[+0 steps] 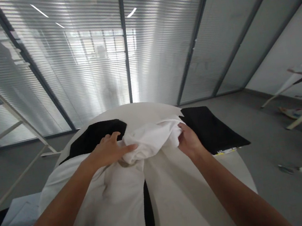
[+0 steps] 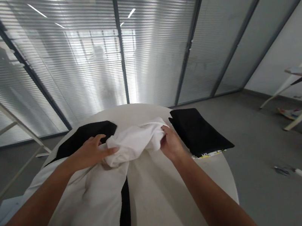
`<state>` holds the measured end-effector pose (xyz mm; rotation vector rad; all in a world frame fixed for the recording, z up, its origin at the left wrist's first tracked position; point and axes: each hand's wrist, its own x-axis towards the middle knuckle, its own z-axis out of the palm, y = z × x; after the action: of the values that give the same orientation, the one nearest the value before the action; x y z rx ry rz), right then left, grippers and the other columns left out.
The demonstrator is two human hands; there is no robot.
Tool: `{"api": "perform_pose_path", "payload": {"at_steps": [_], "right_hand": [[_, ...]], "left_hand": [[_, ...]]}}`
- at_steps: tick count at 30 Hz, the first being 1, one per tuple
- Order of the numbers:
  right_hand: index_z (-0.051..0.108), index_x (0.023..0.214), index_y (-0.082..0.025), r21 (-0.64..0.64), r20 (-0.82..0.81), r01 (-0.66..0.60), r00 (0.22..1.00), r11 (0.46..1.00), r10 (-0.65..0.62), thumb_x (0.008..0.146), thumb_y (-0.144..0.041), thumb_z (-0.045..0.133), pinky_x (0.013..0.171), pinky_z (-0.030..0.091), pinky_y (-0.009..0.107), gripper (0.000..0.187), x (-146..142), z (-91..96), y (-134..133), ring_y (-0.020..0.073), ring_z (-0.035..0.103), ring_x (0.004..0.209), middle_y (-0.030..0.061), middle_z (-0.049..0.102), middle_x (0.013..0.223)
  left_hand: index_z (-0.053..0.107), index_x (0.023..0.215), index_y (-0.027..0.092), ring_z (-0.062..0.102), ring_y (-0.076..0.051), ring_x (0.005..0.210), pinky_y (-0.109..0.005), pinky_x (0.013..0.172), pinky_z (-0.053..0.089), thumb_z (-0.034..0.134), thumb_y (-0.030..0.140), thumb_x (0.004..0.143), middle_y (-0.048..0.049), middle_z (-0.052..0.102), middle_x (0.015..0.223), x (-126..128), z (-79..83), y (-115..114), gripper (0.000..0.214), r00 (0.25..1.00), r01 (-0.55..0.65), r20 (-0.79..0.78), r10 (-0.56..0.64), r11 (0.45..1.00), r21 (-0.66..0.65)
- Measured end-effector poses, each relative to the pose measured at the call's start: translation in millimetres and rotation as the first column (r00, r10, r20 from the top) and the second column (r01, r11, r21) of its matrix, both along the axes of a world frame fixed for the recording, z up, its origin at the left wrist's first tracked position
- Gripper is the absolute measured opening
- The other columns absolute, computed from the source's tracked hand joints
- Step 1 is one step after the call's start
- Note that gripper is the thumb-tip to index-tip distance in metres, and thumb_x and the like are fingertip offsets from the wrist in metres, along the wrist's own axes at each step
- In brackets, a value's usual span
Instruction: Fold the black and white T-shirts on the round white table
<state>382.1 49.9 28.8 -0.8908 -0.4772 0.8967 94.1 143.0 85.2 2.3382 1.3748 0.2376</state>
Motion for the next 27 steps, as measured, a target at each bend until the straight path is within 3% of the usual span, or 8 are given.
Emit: {"api": "perform_pose_path", "payload": {"at_steps": [5, 9, 13, 16, 19, 21, 25, 27], "right_hand": [[0.059, 0.094, -0.024, 0.126, 0.092, 0.054, 0.994, 0.990, -0.066, 0.081, -0.034, 0.059, 0.084, 0.055, 0.033, 0.017, 12, 15.7, -7, 0.0183, 0.065, 0.102, 0.0030, 0.069, 0.101], [0.055, 0.113, -0.027, 0.038, 0.388, -0.016, 0.922, 0.999, 0.000, 0.078, -0.039, 0.063, 0.086, 0.054, 0.044, 0.038, 6, 5.8, -8, 0.0231, 0.063, 0.105, 0.0043, 0.065, 0.115], [0.050, 0.128, -0.019, -0.229, 0.820, 0.245, 0.569, 0.942, 0.051, 0.072, -0.027, 0.066, 0.092, 0.048, 0.050, 0.059, -8, -17.8, -5, 0.0309, 0.060, 0.106, 0.0155, 0.058, 0.124], [0.046, 0.135, -0.011, -0.085, 0.988, 0.426, 0.155, 0.901, 0.020, 0.072, -0.017, 0.058, 0.104, 0.037, 0.054, 0.064, -25, -17.1, -13, 0.0363, 0.046, 0.124, 0.0225, 0.049, 0.132], [0.052, 0.133, -0.017, -0.035, 0.980, 0.106, -0.190, 0.994, 0.055, 0.072, -0.009, 0.052, 0.112, 0.027, 0.051, 0.062, -53, -2.8, -30, 0.0322, 0.034, 0.136, 0.0162, 0.049, 0.136], [0.051, 0.135, -0.025, -0.181, 0.925, -0.230, -0.369, 0.956, 0.086, 0.071, -0.011, 0.054, 0.115, 0.020, 0.050, 0.066, -76, 3.6, -41, 0.0298, 0.028, 0.141, 0.0093, 0.047, 0.142], [0.053, 0.132, -0.028, -0.309, 0.892, -0.430, -0.441, 0.848, 0.102, 0.077, -0.021, 0.060, 0.116, 0.006, 0.053, 0.055, -110, 0.9, -51, 0.0280, 0.033, 0.138, 0.0066, 0.053, 0.140], [0.060, 0.120, -0.025, -0.328, 0.903, -0.450, -0.407, 0.830, 0.136, 0.085, -0.021, 0.054, 0.115, 0.016, 0.049, 0.035, -112, -0.6, -48, 0.0236, 0.051, 0.122, 0.0061, 0.065, 0.121]], "left_hand": [[0.058, 0.114, 0.017, 0.049, -0.042, 0.115, -0.054, 0.093, 0.036, 0.056, 0.080, 0.063, -0.0207, 0.056, 0.118, 3, 2.2, -27, 0.081, 0.995, -0.002, -0.092, 0.035, 0.942, 0.335], [0.064, 0.091, 0.020, 0.053, -0.038, 0.105, -0.052, 0.088, 0.037, 0.054, 0.061, 0.078, -0.0163, 0.062, 0.103, 5, -10.1, -31, 0.044, 0.977, 0.085, -0.214, -0.010, 0.934, 0.348], [0.063, 0.077, 0.021, 0.062, -0.030, 0.091, -0.043, 0.081, 0.040, 0.044, 0.040, 0.089, -0.0113, 0.068, 0.091, 4, -19.3, -25, 0.030, 0.968, 0.146, -0.233, -0.096, 0.967, 0.208], [0.061, 0.076, 0.022, 0.064, -0.024, 0.077, -0.033, 0.069, 0.040, 0.040, 0.036, 0.090, -0.0084, 0.069, 0.083, 3, -19.6, -19, 0.029, 0.983, 0.144, -0.134, -0.128, 0.983, 0.112], [0.059, 0.071, 0.022, 0.063, -0.023, 0.070, -0.030, 0.064, 0.037, 0.042, 0.041, 0.089, -0.0064, 0.067, 0.074, 2, -20.8, -10, 0.031, 0.982, 0.169, -0.095, -0.163, 0.983, 0.064], [0.058, 0.068, 0.021, 0.062, -0.021, 0.067, -0.029, 0.063, 0.035, 0.043, 0.043, 0.088, -0.0054, 0.065, 0.070, 1, -24.1, -4, 0.034, 0.976, 0.204, -0.076, -0.202, 0.979, 0.019], [0.058, 0.065, 0.020, 0.060, -0.019, 0.064, -0.028, 0.061, 0.035, 0.043, 0.047, 0.088, -0.0041, 0.063, 0.067, -2, -29.7, 8, 0.038, 0.957, 0.286, -0.015, -0.288, 0.955, -0.076], [0.059, 0.065, 0.020, 0.058, -0.019, 0.063, -0.028, 0.059, 0.034, 0.043, 0.050, 0.087, -0.0031, 0.062, 0.066, -5, -28.2, 11, 0.040, 0.950, 0.312, 0.031, -0.310, 0.942, -0.122]]}}
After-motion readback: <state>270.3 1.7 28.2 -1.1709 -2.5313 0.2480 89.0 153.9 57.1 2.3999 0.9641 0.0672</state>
